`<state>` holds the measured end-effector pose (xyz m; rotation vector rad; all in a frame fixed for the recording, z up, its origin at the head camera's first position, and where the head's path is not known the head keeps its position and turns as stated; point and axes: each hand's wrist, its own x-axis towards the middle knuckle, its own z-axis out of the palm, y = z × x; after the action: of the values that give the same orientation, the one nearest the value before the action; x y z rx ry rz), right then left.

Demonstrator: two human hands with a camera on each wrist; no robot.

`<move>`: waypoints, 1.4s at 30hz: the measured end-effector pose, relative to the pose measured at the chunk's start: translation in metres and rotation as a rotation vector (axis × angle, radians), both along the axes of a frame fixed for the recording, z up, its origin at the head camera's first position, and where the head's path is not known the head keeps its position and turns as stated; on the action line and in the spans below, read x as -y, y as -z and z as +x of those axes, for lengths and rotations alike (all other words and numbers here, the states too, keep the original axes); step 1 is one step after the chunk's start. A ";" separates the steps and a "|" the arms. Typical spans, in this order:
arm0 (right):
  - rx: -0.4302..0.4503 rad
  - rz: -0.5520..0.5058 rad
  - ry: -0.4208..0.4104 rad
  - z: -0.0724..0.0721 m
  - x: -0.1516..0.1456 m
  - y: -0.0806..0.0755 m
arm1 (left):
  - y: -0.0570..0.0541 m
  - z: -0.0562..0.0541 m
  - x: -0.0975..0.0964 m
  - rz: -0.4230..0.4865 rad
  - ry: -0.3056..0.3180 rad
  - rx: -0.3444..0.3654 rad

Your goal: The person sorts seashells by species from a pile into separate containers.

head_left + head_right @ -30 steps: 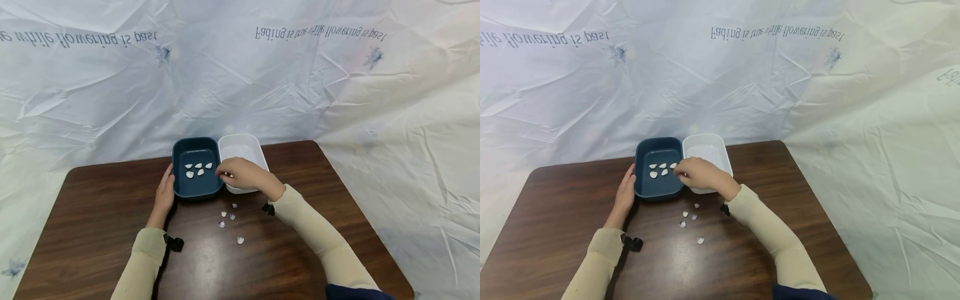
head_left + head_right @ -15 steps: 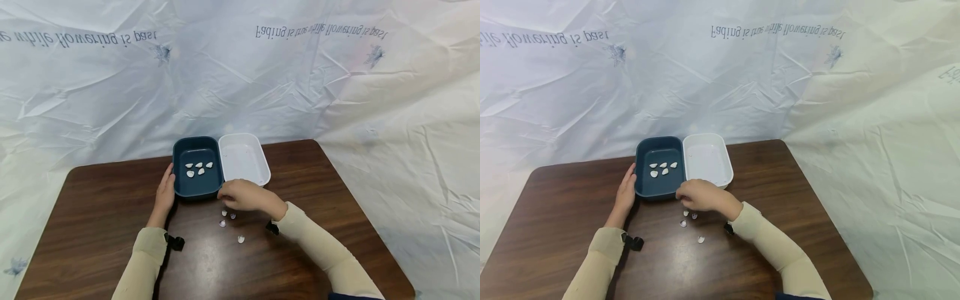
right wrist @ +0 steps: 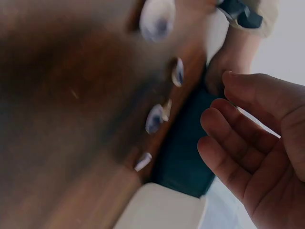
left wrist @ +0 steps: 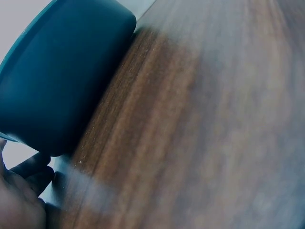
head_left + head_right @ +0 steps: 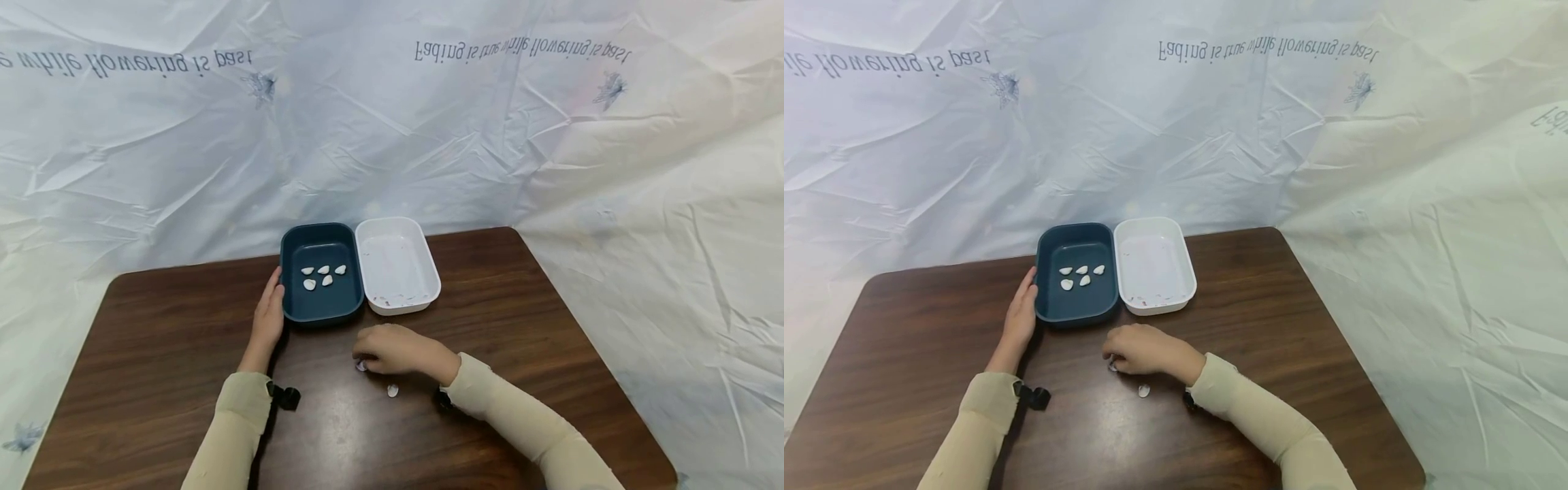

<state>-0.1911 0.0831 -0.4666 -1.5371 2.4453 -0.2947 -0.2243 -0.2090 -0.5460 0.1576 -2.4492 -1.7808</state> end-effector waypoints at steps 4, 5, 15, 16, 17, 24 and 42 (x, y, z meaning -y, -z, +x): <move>-0.014 0.024 -0.005 0.004 0.003 0.009 | 0.001 0.001 0.000 0.006 -0.004 0.004; -0.017 0.028 -0.007 0.005 0.004 0.011 | 0.002 0.000 0.000 0.010 -0.004 0.005; -0.046 0.077 -0.018 0.008 0.006 0.022 | 0.003 0.001 -0.001 0.004 -0.006 0.011; -0.051 0.079 -0.021 0.009 0.006 0.022 | 0.003 0.001 -0.001 0.005 -0.005 0.011; -0.053 0.079 -0.024 0.009 0.006 0.022 | 0.003 0.001 -0.001 0.004 -0.004 0.011; -0.067 0.072 -0.043 0.010 0.008 0.024 | 0.003 0.002 0.000 0.008 0.007 0.000; -0.065 0.078 -0.033 0.010 0.009 0.013 | 0.002 0.003 -0.001 0.007 0.006 -0.002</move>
<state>-0.1814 0.0744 -0.4796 -1.5760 2.4458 -0.1433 -0.2215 -0.2080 -0.5480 0.1497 -2.4448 -1.7914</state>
